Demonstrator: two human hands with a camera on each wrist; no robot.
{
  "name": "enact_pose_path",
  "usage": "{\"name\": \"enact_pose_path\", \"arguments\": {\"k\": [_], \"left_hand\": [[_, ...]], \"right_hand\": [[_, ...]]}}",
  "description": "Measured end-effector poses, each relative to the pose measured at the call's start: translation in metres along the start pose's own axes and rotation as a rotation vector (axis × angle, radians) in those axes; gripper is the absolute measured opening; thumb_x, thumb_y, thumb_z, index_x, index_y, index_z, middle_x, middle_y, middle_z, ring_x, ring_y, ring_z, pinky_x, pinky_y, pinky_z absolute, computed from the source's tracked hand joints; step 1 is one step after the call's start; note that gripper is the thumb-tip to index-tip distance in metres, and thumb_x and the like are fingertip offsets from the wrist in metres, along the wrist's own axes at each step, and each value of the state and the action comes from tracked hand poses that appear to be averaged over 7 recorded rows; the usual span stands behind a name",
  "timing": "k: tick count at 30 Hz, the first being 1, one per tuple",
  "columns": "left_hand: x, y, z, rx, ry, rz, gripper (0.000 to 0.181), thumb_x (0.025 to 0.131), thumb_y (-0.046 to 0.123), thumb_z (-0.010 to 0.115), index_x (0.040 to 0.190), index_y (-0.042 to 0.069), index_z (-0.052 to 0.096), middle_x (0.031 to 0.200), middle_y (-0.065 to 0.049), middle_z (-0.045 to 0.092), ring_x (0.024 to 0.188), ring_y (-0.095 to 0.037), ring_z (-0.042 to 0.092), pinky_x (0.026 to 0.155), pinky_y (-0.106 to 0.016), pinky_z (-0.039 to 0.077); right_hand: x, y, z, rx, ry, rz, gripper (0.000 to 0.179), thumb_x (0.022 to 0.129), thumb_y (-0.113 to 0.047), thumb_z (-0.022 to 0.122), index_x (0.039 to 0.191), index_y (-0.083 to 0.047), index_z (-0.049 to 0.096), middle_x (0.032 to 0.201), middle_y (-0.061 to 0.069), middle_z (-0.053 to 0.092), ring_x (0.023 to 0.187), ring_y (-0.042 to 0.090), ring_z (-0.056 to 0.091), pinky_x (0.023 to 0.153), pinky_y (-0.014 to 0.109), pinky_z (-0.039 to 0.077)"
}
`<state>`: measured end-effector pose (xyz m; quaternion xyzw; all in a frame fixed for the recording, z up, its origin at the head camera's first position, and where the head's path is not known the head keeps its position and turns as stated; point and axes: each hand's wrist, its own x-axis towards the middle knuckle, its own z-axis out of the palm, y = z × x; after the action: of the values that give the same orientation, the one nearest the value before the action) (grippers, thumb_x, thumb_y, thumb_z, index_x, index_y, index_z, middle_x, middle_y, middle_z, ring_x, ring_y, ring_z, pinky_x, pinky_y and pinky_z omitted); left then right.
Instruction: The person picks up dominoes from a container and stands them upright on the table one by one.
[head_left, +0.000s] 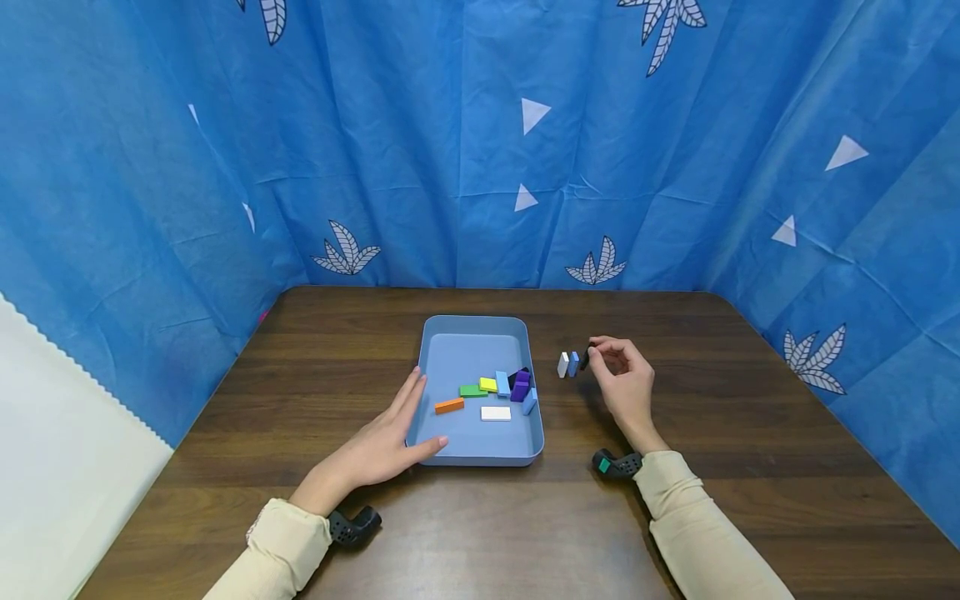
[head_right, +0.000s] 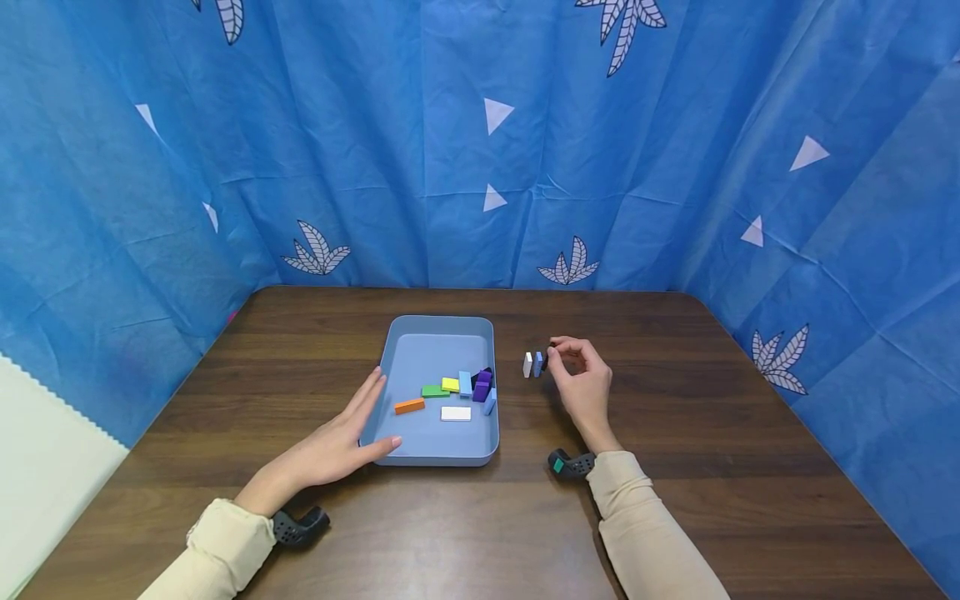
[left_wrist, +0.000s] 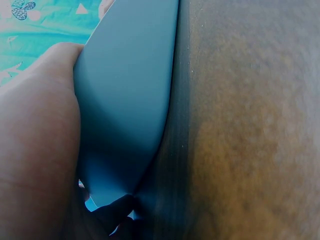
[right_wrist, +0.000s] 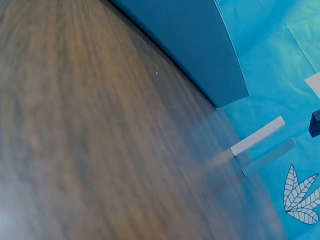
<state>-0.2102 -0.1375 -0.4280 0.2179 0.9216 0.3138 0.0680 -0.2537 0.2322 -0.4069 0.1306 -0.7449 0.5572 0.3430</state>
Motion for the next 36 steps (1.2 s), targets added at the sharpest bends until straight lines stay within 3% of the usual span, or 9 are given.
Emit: {"name": "enact_pose_path", "arguments": {"k": [14, 21, 25, 33, 36], "left_hand": [[0.000, 0.000, 0.000, -0.001, -0.003, -0.004, 0.107, 0.094, 0.072, 0.057, 0.167, 0.013, 0.005, 0.175, -0.002, -0.008, 0.158, -0.034, 0.020, 0.117, -0.061, 0.034], [0.000, 0.000, -0.001, -0.002, -0.004, -0.001, 0.107, 0.094, 0.072, 0.056, 0.167, 0.013, 0.005, 0.175, -0.003, -0.008, 0.158, -0.034, 0.021, 0.117, -0.061, 0.034], [-0.001, 0.000, -0.001, -0.004, -0.008, -0.004, 0.107, 0.094, 0.072, 0.056, 0.167, 0.014, 0.005, 0.175, -0.003, -0.007, 0.158, -0.034, 0.020, 0.117, -0.062, 0.034], [-0.001, 0.000, -0.002, -0.004, -0.009, -0.004, 0.107, 0.094, 0.072, 0.056, 0.167, 0.014, 0.005, 0.175, -0.002, -0.008, 0.158, -0.035, 0.021, 0.117, -0.062, 0.034], [-0.001, 0.000, -0.002, -0.007, -0.009, 0.000, 0.107, 0.094, 0.072, 0.056, 0.167, 0.014, 0.005, 0.175, -0.002, -0.009, 0.157, -0.035, 0.021, 0.117, -0.061, 0.034]], "right_hand": [[0.001, 0.005, -0.002, -0.030, 0.004, 0.026, 0.013, 0.094, 0.007, 0.067, 0.104, 0.015, 0.067, 0.114, 0.027, 0.072, 0.095, -0.002, 0.068, 0.086, 0.013, 0.053], [0.001, 0.005, -0.003, -0.097, -0.012, 0.065, 0.014, 0.095, 0.004, 0.066, 0.105, 0.012, 0.069, 0.114, 0.022, 0.073, 0.093, 0.009, 0.070, 0.082, 0.012, 0.053], [0.002, 0.006, -0.003, -0.142, -0.025, 0.093, 0.014, 0.094, 0.006, 0.066, 0.106, 0.011, 0.070, 0.115, 0.022, 0.074, 0.092, 0.006, 0.070, 0.081, 0.011, 0.053], [0.003, 0.040, -0.003, -0.170, -0.044, 0.123, 0.016, 0.095, 0.003, 0.068, 0.111, 0.004, 0.073, 0.117, 0.018, 0.074, 0.096, 0.019, 0.072, 0.081, 0.008, 0.051], [0.003, 0.045, -0.004, -0.172, -0.066, 0.133, 0.017, 0.096, -0.001, 0.069, 0.112, 0.000, 0.074, 0.117, 0.014, 0.075, 0.097, 0.017, 0.072, 0.081, 0.008, 0.050]]}}
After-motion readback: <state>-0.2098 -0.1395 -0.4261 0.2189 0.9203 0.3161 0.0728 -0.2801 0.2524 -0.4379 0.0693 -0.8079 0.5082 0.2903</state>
